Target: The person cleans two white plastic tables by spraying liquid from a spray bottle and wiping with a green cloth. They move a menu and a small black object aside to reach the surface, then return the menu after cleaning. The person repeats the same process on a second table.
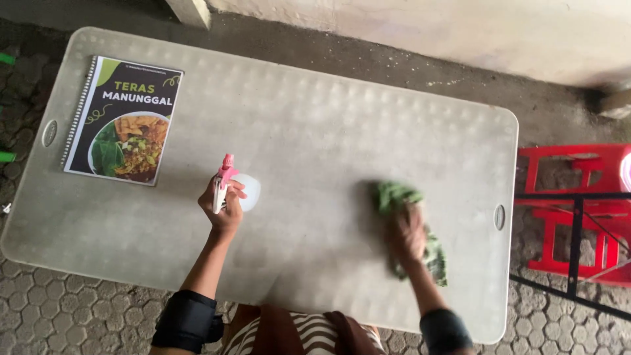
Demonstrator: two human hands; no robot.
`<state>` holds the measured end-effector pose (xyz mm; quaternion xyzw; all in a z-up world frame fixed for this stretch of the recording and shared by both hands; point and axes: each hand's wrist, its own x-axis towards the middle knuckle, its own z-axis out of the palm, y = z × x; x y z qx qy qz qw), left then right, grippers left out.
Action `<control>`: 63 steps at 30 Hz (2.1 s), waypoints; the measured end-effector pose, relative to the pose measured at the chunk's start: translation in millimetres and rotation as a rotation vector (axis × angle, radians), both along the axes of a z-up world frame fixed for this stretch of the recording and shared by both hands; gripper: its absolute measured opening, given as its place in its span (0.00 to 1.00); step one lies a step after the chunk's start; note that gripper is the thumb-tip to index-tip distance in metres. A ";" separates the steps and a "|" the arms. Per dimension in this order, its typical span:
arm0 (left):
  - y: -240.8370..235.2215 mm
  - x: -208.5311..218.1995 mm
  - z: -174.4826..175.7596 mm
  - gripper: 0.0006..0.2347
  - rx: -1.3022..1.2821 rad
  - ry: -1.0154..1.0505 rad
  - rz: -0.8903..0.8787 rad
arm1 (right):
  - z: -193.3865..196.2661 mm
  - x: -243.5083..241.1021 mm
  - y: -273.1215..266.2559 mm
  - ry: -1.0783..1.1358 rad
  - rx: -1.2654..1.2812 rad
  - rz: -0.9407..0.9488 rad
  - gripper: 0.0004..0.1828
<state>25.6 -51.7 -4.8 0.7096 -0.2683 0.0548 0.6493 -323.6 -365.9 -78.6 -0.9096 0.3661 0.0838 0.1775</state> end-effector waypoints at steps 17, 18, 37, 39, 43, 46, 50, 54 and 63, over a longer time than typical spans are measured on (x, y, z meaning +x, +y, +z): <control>0.8 1.3 -12.5 0.06 0.004 -0.082 0.028 | 4.1 131.7 155.8 -0.080 0.066 0.722 0.29; -0.7 2.5 -9.0 0.06 0.004 -0.079 0.028 | 7.8 118.3 154.8 -0.077 0.067 0.721 0.29; -61.8 97.0 -6.2 0.05 0.030 -0.123 0.076 | -8.0 162.1 -66.9 -0.131 -0.361 0.070 0.32; -70.4 108.7 -3.0 0.05 0.029 -0.168 0.073 | -15.0 202.9 -59.3 -0.116 -0.338 0.045 0.30; -79.0 119.2 -14.8 0.05 0.035 -0.137 0.047 | -33.3 249.8 7.1 -0.015 -0.188 0.248 0.28; -88.0 129.6 -18.1 0.05 -0.001 -0.087 0.048 | -21.2 250.6 67.1 -0.095 -0.070 0.385 0.27; -94.7 143.6 -34.6 0.08 0.191 -0.293 0.267 | 14.4 209.1 111.4 -0.295 -0.017 0.700 0.27; -102.5 149.4 -36.0 0.11 0.184 -0.244 0.307 | -17.5 136.0 65.8 -0.218 -0.002 0.647 0.26; -95.3 150.3 -40.0 0.12 0.058 -0.143 0.069 | -14.0 145.4 -120.5 0.030 -0.265 -0.271 0.32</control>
